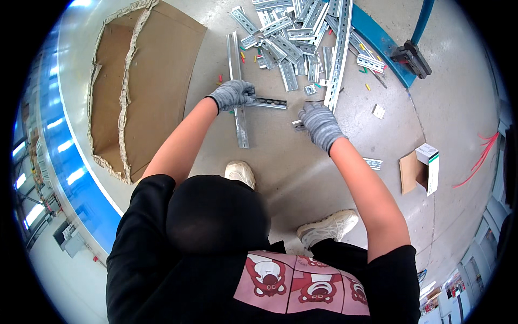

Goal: The person walks through a warehouse and picks up a small box from a larger cardboard box. They then empty the contents of a large cardboard box onto the floor and begin sorting small metal parts by hand, separating them into piles.

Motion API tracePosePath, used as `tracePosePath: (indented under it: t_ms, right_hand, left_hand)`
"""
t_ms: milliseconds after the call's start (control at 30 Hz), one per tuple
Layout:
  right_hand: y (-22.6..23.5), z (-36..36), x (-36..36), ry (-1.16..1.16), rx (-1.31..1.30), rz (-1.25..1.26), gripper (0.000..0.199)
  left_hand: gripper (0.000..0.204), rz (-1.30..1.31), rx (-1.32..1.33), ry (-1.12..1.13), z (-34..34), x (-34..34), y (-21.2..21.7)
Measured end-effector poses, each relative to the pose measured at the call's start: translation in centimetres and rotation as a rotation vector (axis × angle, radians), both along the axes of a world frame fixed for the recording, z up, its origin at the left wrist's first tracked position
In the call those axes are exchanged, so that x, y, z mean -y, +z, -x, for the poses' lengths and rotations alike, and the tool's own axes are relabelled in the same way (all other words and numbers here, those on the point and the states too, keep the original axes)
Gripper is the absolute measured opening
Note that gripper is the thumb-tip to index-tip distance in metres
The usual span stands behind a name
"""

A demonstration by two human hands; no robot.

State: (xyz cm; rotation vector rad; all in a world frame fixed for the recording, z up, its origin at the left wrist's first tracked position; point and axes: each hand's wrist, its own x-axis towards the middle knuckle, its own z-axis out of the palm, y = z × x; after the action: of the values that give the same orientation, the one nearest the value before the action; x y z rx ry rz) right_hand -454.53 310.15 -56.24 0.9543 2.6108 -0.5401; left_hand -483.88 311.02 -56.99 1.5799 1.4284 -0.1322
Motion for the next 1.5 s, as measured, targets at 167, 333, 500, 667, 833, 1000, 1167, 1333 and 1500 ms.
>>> tracePosePath:
  t_ms: [167, 333, 500, 667, 833, 1000, 1167, 1333, 1500]
  right_hand:
    - [-0.9, -0.9, 0.8, -0.158, -0.008, 0.129, 0.014]
    - [0.5, -8.7, 1.6, -0.300, -0.421, 0.574, 0.026]
    - [2.4, -17.7, -0.5, -0.951, -0.365, 1.222, 0.029]
    - [2.8, -20.1, 0.2, -1.198, -0.437, 1.195, 0.029]
    - [2.1, -18.7, 0.4, -1.278, -0.247, 0.726, 0.025]
    - [0.9, -19.4, 0.1, -1.386, -0.372, 0.678, 0.023]
    - [-0.1, -22.5, 1.3, -0.614, 0.143, 0.234, 0.019]
    - [-2.1, -25.2, 4.1, -0.397, 0.219, 0.529, 0.022]
    - [-0.3, -22.2, 3.0, -0.575, 0.218, 0.256, 0.025]
  left_hand:
    - [0.026, 0.205, 0.169, 0.279, 1.3, 0.9, -0.9]
    - [0.038, 0.232, 0.384, 0.307, 0.2, 0.7, 0.2]
    - [0.033, 0.333, 0.388, 0.440, 1.7, 2.3, -1.3]
    - [0.025, 0.351, 0.362, 0.422, 1.0, 2.0, -0.8]
    - [0.026, 0.330, 0.378, 0.494, 0.4, 2.0, -0.4]
    - [0.027, 0.341, 0.403, 0.469, 0.5, 2.5, 1.2]
    - [0.027, 0.305, 0.432, 0.424, 1.3, 3.3, 1.5]
    - [0.034, 0.290, 0.414, 0.372, 0.1, 3.0, 2.6]
    - [0.036, 0.291, 0.458, 0.418, 0.1, 3.0, 1.9]
